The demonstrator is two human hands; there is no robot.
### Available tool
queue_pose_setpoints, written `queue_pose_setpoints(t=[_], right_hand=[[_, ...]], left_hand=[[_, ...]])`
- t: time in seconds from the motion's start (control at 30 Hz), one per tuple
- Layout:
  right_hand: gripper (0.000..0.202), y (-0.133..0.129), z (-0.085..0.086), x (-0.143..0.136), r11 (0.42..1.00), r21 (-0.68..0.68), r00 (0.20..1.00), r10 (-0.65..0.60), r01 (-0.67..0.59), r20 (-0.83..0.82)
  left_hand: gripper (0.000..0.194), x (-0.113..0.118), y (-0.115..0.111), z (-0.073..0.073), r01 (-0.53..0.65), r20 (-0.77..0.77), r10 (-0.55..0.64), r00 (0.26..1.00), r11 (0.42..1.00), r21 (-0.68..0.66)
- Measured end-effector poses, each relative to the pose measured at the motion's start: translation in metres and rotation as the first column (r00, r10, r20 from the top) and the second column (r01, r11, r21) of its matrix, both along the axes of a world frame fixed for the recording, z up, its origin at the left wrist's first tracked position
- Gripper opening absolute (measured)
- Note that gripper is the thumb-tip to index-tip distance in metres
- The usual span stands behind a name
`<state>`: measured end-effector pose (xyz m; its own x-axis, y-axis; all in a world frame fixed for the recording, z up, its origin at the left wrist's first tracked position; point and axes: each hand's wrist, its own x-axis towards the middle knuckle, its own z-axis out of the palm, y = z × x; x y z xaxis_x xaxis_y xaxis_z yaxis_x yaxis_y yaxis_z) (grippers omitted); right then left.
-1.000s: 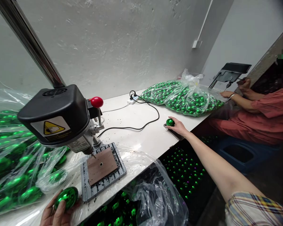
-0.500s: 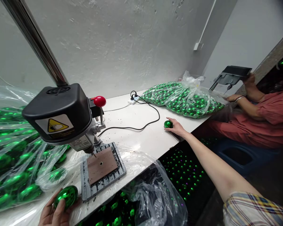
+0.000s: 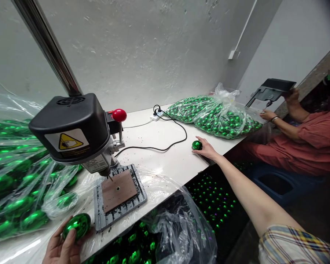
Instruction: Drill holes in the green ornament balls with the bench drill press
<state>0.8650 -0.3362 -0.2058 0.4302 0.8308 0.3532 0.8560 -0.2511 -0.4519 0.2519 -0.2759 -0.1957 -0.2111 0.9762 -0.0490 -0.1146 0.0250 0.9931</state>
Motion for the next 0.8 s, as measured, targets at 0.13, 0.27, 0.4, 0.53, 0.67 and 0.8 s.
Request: queue_pose_setpoints(t=[0.13, 0.27, 0.4, 0.53, 0.67, 0.8], right_hand=[[0.043, -0.002, 0.002, -0.002, 1.000, -0.001, 1.000, -0.009, 0.009, -0.004], [0.042, -0.004, 0.009, -0.004, 0.999, 0.011, 0.999, -0.036, 0.036, -0.013], [0.042, -0.010, 0.027, -0.014, 0.996, 0.066, 0.998, -0.049, 0.052, -0.045], [0.072, -0.015, 0.052, -0.061, 0.978, 0.210, 0.997, 0.021, -0.004, -0.080], [0.054, -0.021, 0.073, -0.154, 0.925, 0.308, 0.960, 0.262, -0.221, -0.096], [0.025, -0.021, 0.083, -0.243, 0.832, 0.279, 0.830, 0.533, -0.480, -0.163]], left_hand=[[0.067, 0.004, -0.002, 0.010, -0.026, 0.065, 0.036, 0.997, 0.988, -0.149], [0.068, 0.009, -0.003, 0.018, -0.036, 0.108, 0.059, 0.992, 0.979, -0.200], [0.067, 0.008, -0.004, 0.012, -0.022, 0.183, 0.051, 0.982, 0.987, -0.161], [0.064, 0.009, -0.013, 0.017, 0.036, 0.237, -0.009, 0.972, 0.993, -0.111], [0.052, 0.024, -0.022, 0.039, 0.024, 0.301, -0.014, 0.954, 0.999, -0.030], [0.043, 0.036, -0.016, 0.057, 0.132, 0.458, -0.099, 0.883, 0.990, -0.041]])
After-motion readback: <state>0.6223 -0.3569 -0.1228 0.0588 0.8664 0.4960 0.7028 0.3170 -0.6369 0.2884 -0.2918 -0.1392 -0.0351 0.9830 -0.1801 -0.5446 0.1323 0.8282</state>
